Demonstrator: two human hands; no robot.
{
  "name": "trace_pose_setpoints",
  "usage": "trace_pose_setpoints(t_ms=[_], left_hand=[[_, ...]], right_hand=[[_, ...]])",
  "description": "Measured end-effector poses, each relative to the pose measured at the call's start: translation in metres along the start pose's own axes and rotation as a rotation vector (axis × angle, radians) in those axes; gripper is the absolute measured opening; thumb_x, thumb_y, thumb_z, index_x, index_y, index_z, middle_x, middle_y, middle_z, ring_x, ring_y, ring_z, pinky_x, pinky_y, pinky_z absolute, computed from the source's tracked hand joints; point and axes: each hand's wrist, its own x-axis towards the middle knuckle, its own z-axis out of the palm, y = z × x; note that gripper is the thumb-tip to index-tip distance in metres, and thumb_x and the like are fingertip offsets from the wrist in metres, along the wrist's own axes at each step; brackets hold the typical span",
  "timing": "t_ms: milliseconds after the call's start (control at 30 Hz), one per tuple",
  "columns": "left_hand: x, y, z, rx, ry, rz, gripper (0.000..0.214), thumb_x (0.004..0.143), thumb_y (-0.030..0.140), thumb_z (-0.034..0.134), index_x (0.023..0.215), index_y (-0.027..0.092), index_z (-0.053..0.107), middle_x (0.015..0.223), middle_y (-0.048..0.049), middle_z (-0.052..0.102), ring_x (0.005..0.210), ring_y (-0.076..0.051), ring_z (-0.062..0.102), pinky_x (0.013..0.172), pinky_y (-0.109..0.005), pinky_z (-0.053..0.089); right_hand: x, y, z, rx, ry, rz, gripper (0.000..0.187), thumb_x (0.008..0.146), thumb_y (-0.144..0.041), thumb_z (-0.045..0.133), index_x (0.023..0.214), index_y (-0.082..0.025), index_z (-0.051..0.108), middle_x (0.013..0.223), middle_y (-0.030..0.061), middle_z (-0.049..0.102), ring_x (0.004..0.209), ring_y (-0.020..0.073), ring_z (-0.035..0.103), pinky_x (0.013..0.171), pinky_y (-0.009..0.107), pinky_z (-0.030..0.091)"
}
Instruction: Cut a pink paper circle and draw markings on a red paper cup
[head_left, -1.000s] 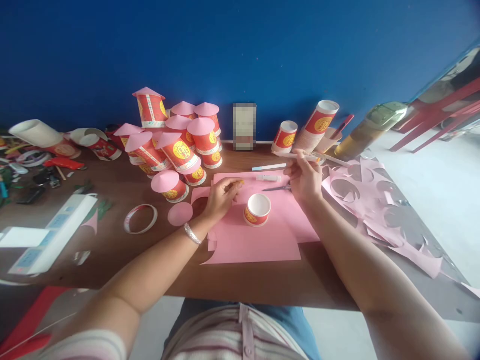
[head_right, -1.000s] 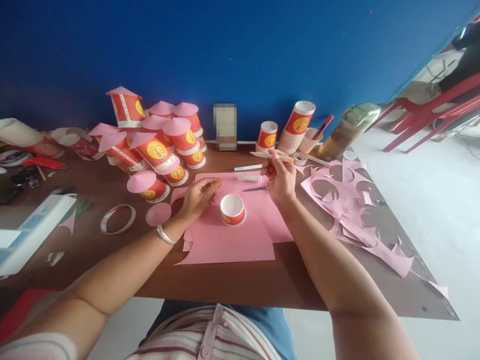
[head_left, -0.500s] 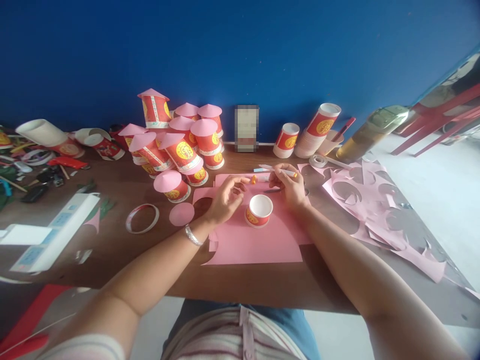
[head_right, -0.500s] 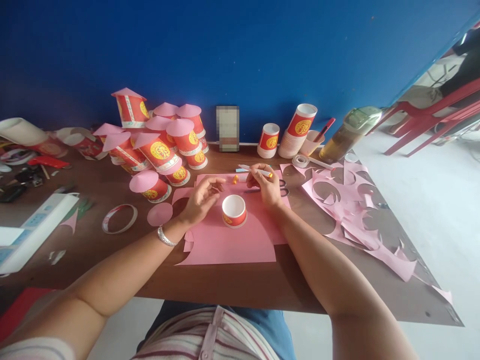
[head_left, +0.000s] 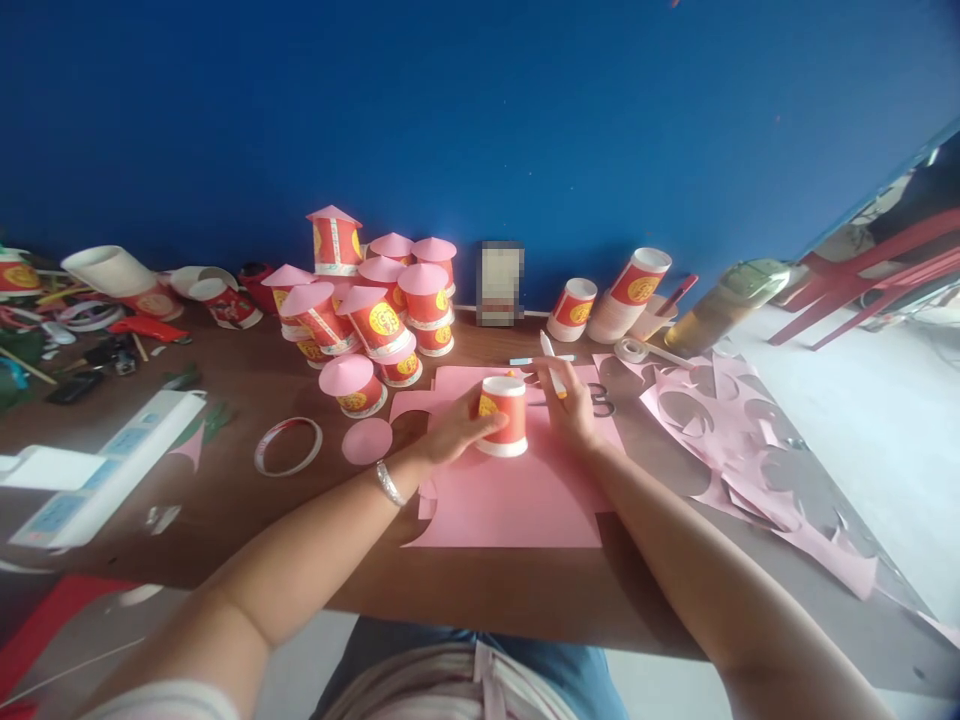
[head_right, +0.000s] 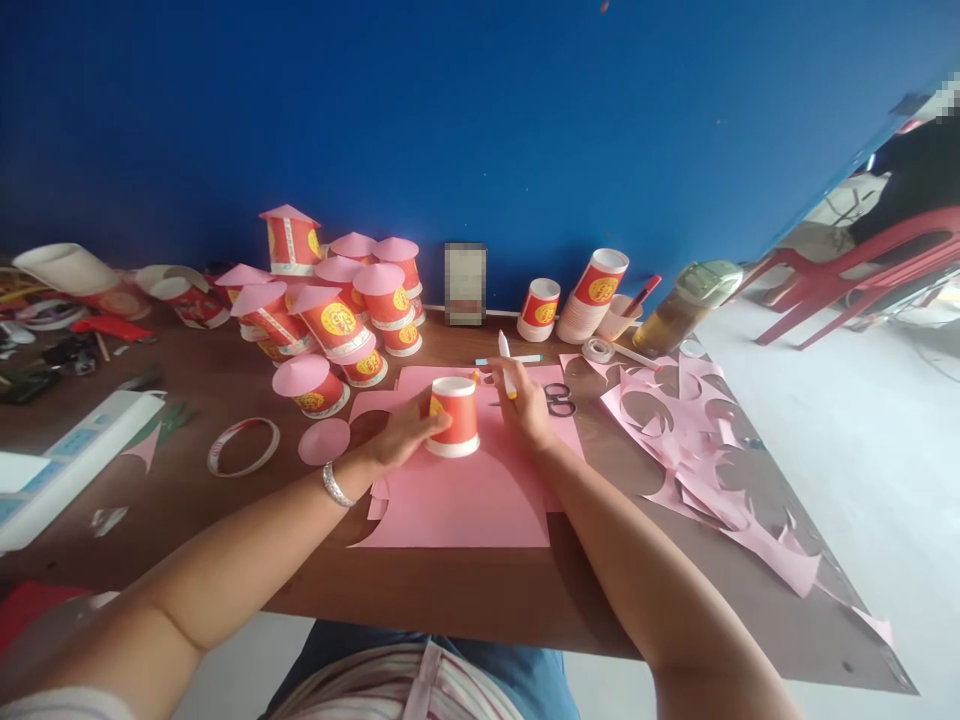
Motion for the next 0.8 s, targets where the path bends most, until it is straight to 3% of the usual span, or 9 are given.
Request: trace_pose_setpoints(t_ms=[133,233,400,533,633,733,800], left_hand=[[0.005,-0.013,-0.006,-0.313,0.184,-0.003,0.064,0.090,0.071,0.075,0.127,0.020,0.074,0.128,-0.0138,0.077,0.125,-0.033,0.070,0.102,-0.040,0.054],[0.007,-0.025,-0.015,-0.348,0.256,-0.040,0.058,0.092,0.071,0.073,0.121,0.021,0.075,0.120,-0.0109,0.079,0.120,-0.028,0.072,0.098,-0.037,0.056],[0.008,-0.023,-0.016,-0.332,0.245,-0.048,0.055,0.094,0.069,0.069,0.120,0.021,0.076,0.115,-0.0101,0.080,0.121,-0.027,0.072,0.103,-0.041,0.058],[0.011,-0.010,-0.006,-0.367,0.218,-0.045,0.059,0.095,0.074,0.064,0.114,0.020,0.077,0.112,-0.0119,0.080,0.123,-0.031,0.073,0.106,-0.042,0.058],[0.013,-0.006,-0.003,-0.396,0.301,-0.023,0.059,0.091,0.075,0.069,0.113,0.021,0.076,0.110,-0.0091,0.080,0.124,-0.031,0.072,0.107,-0.042,0.057],[0.012,-0.005,-0.004,-0.413,0.331,-0.037,0.058,0.087,0.072,0.077,0.113,0.020,0.076,0.114,-0.0093,0.080,0.130,-0.032,0.069,0.110,-0.044,0.055],[0.012,-0.005,-0.005,-0.415,0.286,-0.056,0.057,0.086,0.070,0.078,0.110,0.018,0.077,0.116,-0.0110,0.080,0.132,-0.034,0.067,0.111,-0.045,0.054]], right_hand=[[-0.004,-0.003,0.000,-0.215,-0.031,-0.237,0.028,0.113,-0.040,0.049,0.129,-0.027,0.066,0.119,0.0093,0.081,0.107,0.0254,0.079,0.094,0.043,0.066],[-0.006,-0.010,0.001,-0.241,-0.015,-0.332,0.027,0.113,-0.031,0.046,0.132,-0.026,0.064,0.120,0.0100,0.081,0.107,0.0242,0.080,0.093,0.042,0.067],[-0.013,-0.024,0.008,-0.253,0.018,-0.448,0.036,0.107,-0.027,0.062,0.144,-0.025,0.057,0.130,0.0143,0.078,0.114,0.0281,0.078,0.093,0.047,0.066],[-0.021,-0.038,0.012,-0.219,-0.067,-0.543,0.031,0.104,-0.018,0.062,0.134,-0.026,0.063,0.115,0.0112,0.082,0.099,0.0275,0.079,0.083,0.044,0.065],[-0.023,-0.055,0.009,-0.126,-0.042,-0.486,0.020,0.105,-0.015,0.057,0.117,-0.027,0.067,0.099,0.0057,0.079,0.088,0.0243,0.076,0.079,0.042,0.062],[-0.021,-0.069,0.005,0.019,0.075,-0.299,0.017,0.109,-0.023,0.054,0.106,-0.029,0.070,0.090,0.0016,0.075,0.082,0.0217,0.073,0.079,0.041,0.061],[-0.019,-0.071,0.004,0.100,0.077,-0.216,0.020,0.111,-0.028,0.053,0.115,-0.031,0.072,0.089,0.0009,0.074,0.083,0.0215,0.073,0.081,0.041,0.062]])
